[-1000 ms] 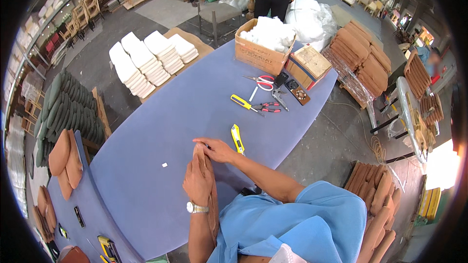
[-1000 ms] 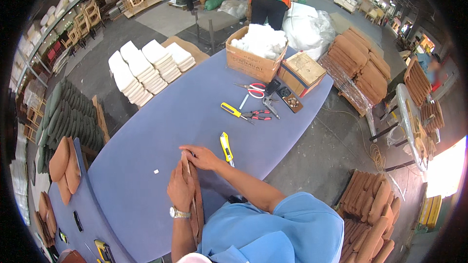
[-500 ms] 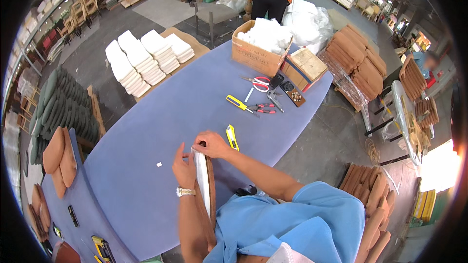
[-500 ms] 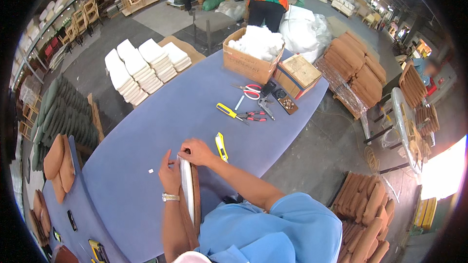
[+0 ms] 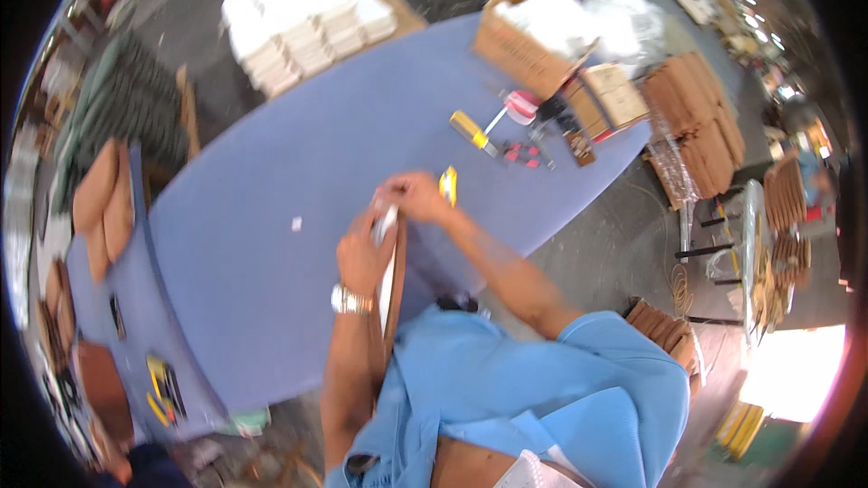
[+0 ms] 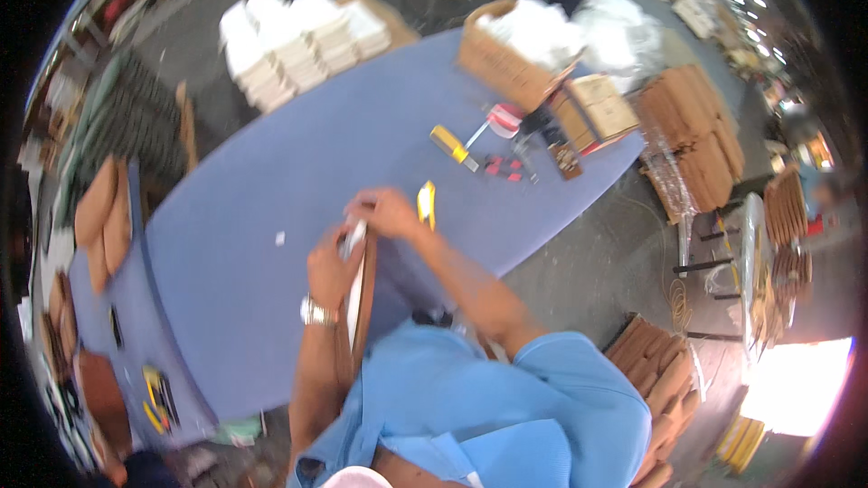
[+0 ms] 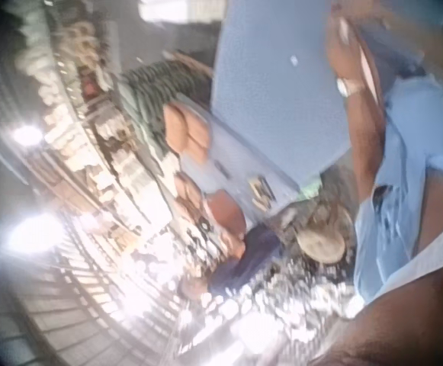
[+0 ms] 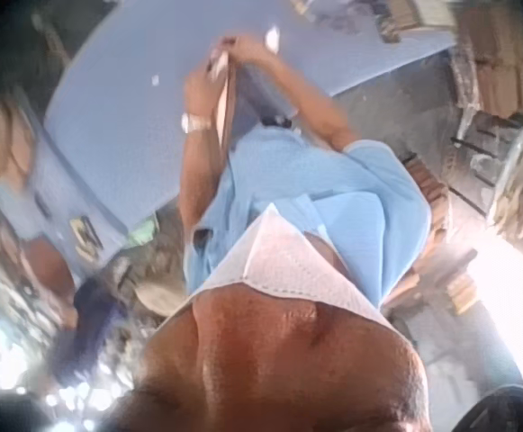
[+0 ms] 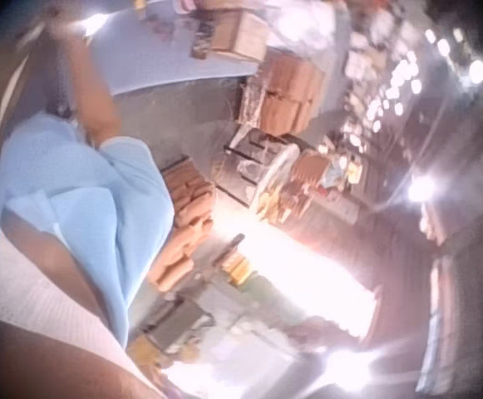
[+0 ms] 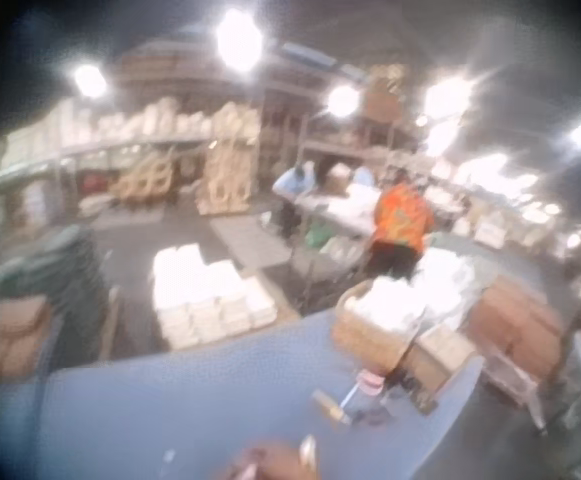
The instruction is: The person assembles cushion covers by inserting foam inserts, trimming excess fabric with a utility knife, and securing the edges with a staple gun. The person handles multiple cushions and stacks the finished units on a nearby pallet.
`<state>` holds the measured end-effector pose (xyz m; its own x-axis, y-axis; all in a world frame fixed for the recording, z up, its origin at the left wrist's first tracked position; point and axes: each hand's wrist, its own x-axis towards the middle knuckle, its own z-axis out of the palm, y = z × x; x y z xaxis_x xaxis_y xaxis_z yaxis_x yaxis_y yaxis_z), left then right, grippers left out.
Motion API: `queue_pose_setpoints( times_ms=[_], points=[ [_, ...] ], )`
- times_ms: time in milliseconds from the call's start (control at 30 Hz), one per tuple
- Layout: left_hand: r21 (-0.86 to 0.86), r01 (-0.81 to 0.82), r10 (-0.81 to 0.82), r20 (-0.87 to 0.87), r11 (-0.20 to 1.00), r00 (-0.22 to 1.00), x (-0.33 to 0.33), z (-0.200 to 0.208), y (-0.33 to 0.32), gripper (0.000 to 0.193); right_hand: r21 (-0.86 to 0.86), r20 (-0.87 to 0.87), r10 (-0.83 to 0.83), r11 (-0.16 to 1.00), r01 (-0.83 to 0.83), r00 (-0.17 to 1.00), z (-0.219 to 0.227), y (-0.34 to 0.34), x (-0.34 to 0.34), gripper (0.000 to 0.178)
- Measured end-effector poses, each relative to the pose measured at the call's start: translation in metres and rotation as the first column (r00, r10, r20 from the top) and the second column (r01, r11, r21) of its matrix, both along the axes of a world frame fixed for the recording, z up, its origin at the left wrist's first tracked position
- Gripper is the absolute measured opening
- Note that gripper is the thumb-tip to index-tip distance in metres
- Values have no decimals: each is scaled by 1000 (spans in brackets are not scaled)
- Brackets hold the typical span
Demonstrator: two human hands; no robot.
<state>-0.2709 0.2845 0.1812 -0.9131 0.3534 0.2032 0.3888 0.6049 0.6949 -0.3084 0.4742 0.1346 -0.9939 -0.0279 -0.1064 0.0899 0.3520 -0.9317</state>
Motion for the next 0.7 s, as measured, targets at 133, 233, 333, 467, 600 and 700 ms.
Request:
queue_pose_setpoints(
  times_ms=[133, 233, 333, 467, 600, 700],
  points=[
    [66, 18, -17, -18, 998, 1000, -8, -10, 8, 26, -67, -115, 22, 997, -30, 993, -8, 20, 6, 29],
    [8, 27, -28, 116, 1000, 993, -13, 5, 11, 21, -83, -37, 114, 990, -116, 993, 20, 29, 11, 20],
    [56, 57, -62, 74, 997, 995, -22, -4, 14, 18, -69, 3, 182, 981, -181, 983, 29, 36, 8, 21],
    [-16, 62, -60, 135, 998, 989, -29, -13, 20, 17, -36, -22, 300, 953, -300, 954, 23, 49, 5, 23],
    [-47, 39, -32, 137, 998, 990, -32, -16, 24, 17, 198, -66, 412, 898, -392, 909, 42, 49, -3, 25],
    [-70, 21, -7, 193, 997, 981, -31, -11, 26, 18, 299, -32, 468, 847, -439, 883, 50, 47, -14, 22]
  ],
)
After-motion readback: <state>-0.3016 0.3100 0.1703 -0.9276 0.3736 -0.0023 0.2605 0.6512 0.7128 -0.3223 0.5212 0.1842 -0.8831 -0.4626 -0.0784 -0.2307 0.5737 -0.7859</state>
